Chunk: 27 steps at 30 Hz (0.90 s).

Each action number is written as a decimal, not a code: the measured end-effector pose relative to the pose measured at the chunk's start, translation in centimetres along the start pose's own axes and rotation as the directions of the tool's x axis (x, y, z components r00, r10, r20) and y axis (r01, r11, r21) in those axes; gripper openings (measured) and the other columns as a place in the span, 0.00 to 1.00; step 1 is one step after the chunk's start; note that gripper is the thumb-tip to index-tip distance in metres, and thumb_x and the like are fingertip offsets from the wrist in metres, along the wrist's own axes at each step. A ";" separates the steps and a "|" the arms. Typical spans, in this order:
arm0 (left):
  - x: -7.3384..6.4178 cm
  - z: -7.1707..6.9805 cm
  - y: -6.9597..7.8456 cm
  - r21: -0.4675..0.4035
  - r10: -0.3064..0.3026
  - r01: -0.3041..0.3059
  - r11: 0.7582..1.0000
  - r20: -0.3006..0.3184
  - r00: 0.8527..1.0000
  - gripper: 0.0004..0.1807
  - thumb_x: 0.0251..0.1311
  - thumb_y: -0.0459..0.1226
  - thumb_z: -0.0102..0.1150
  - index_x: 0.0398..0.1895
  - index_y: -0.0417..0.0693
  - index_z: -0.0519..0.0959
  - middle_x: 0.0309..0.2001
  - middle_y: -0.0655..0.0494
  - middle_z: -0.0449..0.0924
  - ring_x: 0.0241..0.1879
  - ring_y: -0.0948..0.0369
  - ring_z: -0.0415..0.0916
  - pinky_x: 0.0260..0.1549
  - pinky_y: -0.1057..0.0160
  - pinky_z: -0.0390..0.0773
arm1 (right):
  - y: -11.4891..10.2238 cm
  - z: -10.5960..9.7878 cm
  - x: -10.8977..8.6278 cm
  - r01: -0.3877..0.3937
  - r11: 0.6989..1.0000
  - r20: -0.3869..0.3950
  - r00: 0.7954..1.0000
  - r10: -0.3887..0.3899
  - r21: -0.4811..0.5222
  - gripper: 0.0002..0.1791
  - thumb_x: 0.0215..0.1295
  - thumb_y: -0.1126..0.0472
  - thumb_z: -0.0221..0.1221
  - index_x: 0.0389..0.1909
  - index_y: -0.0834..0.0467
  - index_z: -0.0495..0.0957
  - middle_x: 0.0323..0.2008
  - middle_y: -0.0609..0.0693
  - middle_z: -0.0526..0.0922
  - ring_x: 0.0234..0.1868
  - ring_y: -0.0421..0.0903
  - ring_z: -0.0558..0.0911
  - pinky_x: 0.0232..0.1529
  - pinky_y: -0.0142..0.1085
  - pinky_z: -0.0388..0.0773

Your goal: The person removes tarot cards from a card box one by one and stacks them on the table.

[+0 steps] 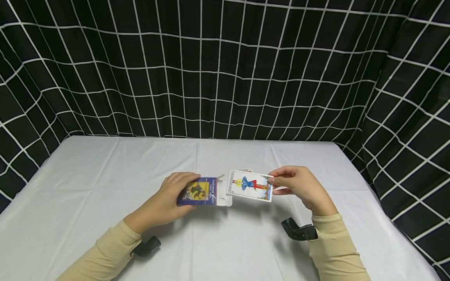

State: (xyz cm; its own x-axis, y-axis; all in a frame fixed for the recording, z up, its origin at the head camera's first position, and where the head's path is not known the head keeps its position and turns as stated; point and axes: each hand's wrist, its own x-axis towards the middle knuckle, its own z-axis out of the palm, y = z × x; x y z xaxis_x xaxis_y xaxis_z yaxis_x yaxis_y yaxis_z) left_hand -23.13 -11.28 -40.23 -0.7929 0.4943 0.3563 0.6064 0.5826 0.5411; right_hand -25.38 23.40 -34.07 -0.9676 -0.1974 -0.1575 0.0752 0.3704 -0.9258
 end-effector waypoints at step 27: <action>0.0 -0.1 0.2 -0.012 0.005 -0.005 1.000 0.003 1.000 0.40 0.50 0.35 0.72 0.69 0.43 0.67 0.66 0.49 0.71 0.66 0.50 0.65 0.68 0.43 0.62 | 2.2 -1.1 1.4 -0.086 0.973 0.071 0.995 0.073 0.216 0.06 0.67 0.68 0.58 0.32 0.57 0.82 0.29 0.44 0.85 0.30 0.36 0.86 0.38 0.29 0.85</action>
State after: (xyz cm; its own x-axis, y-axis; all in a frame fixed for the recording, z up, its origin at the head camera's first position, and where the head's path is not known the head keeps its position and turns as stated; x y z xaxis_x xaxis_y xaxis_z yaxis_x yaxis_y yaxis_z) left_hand -23.02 -11.21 -40.07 -0.7899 0.4990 0.3565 0.6093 0.5726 0.5486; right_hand -26.82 24.95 -35.91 -0.9401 -0.2336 -0.2482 0.2087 0.1809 -0.9611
